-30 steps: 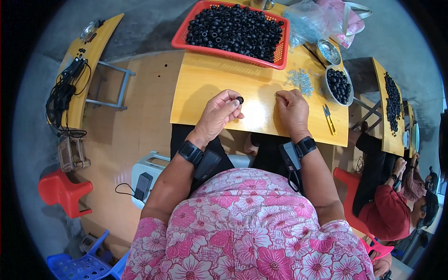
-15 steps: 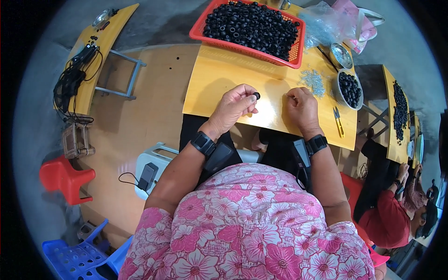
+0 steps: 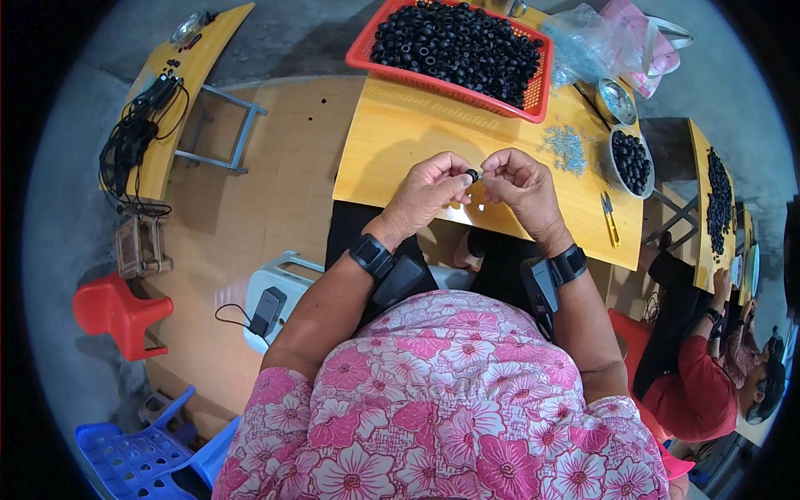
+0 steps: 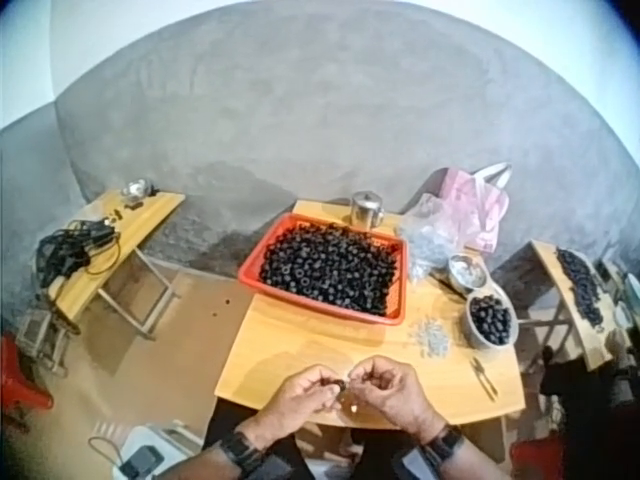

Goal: Assembling small black plastic components by hand at a workbench.

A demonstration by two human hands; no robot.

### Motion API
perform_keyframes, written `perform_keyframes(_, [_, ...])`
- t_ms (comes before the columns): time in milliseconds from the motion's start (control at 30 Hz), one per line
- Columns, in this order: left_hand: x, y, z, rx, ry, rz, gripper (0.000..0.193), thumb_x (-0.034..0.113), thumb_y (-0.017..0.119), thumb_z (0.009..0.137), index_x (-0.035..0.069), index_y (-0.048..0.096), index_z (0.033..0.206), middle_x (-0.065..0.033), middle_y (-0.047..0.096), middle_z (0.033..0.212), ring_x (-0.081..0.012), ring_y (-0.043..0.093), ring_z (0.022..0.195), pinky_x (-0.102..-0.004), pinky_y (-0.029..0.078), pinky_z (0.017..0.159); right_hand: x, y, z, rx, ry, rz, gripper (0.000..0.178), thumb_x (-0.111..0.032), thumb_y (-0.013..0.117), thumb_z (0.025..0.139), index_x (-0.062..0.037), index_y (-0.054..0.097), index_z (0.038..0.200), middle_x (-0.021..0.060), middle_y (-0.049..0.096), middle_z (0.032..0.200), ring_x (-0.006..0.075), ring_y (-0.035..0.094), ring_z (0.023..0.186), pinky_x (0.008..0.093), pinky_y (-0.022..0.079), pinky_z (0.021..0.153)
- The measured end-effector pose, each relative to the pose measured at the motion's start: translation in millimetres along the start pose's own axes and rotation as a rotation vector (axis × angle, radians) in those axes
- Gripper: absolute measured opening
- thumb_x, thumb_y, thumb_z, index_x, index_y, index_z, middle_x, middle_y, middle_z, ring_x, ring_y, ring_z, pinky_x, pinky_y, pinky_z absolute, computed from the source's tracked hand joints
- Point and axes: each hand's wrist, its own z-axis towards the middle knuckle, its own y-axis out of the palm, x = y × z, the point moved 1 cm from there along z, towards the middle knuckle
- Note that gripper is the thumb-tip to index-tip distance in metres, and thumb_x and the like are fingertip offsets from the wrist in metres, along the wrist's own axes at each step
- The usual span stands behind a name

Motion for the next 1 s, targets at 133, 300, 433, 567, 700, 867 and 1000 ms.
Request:
perform_keyframes(133, [0, -1, 0, -0.022, 0.000, 0.063, 0.013, 0.013, 0.054, 0.094, 0.004, 0.056, 0.103, 0.0000, 0.056, 0.092, -0.0065, 0.056, 0.079, -0.0242, 0.051, 0.075, -4, 2, 0, -0.009, 0.026, -0.029, 0.015, 0.000, 0.061, 0.085, -0.0001, 0.059, 0.100, 0.0013, 0.059, 0.084, 0.0054, 0.057, 0.069, 0.0200, 0.050, 0.061])
perform_keyframes(300, [0, 0, -1, -0.023, -0.013, 0.106, 0.014, 0.014, 0.055, 0.094, 0.003, 0.056, 0.103, -0.0001, 0.056, 0.092, -0.0066, 0.057, 0.079, -0.0238, 0.051, 0.075, -6, -2, 2, -0.086, 0.046, 0.029, 0.024, 0.003, 0.058, 0.084, -0.0001, 0.055, 0.108, 0.0026, 0.059, 0.083, 0.0078, 0.057, 0.067, 0.0214, 0.049, 0.061])
perform_keyframes(433, [-2, -2, -1, -0.034, -0.026, 0.134, 0.016, 0.014, 0.055, 0.094, 0.003, 0.056, 0.104, -0.0003, 0.056, 0.091, -0.0068, 0.057, 0.079, -0.0240, 0.052, 0.076, -8, -5, 4, -0.127, 0.076, 0.061, 0.028, 0.004, 0.058, 0.083, -0.0002, 0.054, 0.111, 0.0029, 0.059, 0.084, 0.0087, 0.057, 0.066, 0.0217, 0.048, 0.061])
perform_keyframes(567, [-1, -2, -1, -0.056, -0.036, 0.156, 0.017, 0.014, 0.055, 0.094, 0.002, 0.056, 0.106, -0.0006, 0.057, 0.091, -0.0069, 0.058, 0.079, -0.0234, 0.052, 0.075, -16, -5, 4, -0.161, 0.145, -0.026, 0.028, 0.001, 0.060, 0.084, -0.0020, 0.055, 0.111, 0.0021, 0.059, 0.081, 0.0082, 0.056, 0.063, 0.0206, 0.047, 0.059])
perform_keyframes(700, [0, -3, -1, -0.059, -0.047, 0.160, 0.017, 0.014, 0.055, 0.094, 0.002, 0.056, 0.106, -0.0007, 0.057, 0.092, -0.0067, 0.058, 0.079, -0.0231, 0.052, 0.076, -13, -4, 6, -0.150, 0.152, -0.058, 0.025, -0.003, 0.062, 0.085, -0.0042, 0.056, 0.110, 0.0001, 0.059, 0.078, 0.0068, 0.055, 0.061, 0.0200, 0.046, 0.058])
perform_keyframes(867, [0, -5, 0, -0.051, -0.055, 0.087, 0.018, 0.017, 0.054, 0.095, 0.003, 0.058, 0.105, 0.0003, 0.059, 0.090, -0.0059, 0.059, 0.080, -0.0220, 0.051, 0.072, 3, 5, 7, -0.079, 0.140, 0.039, 0.019, -0.008, 0.062, 0.088, -0.0042, 0.058, 0.107, -0.0010, 0.059, 0.078, 0.0057, 0.054, 0.062, 0.0192, 0.045, 0.058])
perform_keyframes(1000, [0, -3, 2, -0.037, -0.044, 0.055, 0.018, 0.019, 0.053, 0.096, 0.003, 0.057, 0.104, 0.0014, 0.057, 0.085, -0.0052, 0.056, 0.076, -0.0221, 0.050, 0.071, 11, 3, 6, -0.025, 0.126, 0.232, 0.016, -0.011, 0.060, 0.090, -0.0038, 0.060, 0.105, -0.0007, 0.060, 0.079, 0.0054, 0.052, 0.062, 0.0185, 0.044, 0.058])
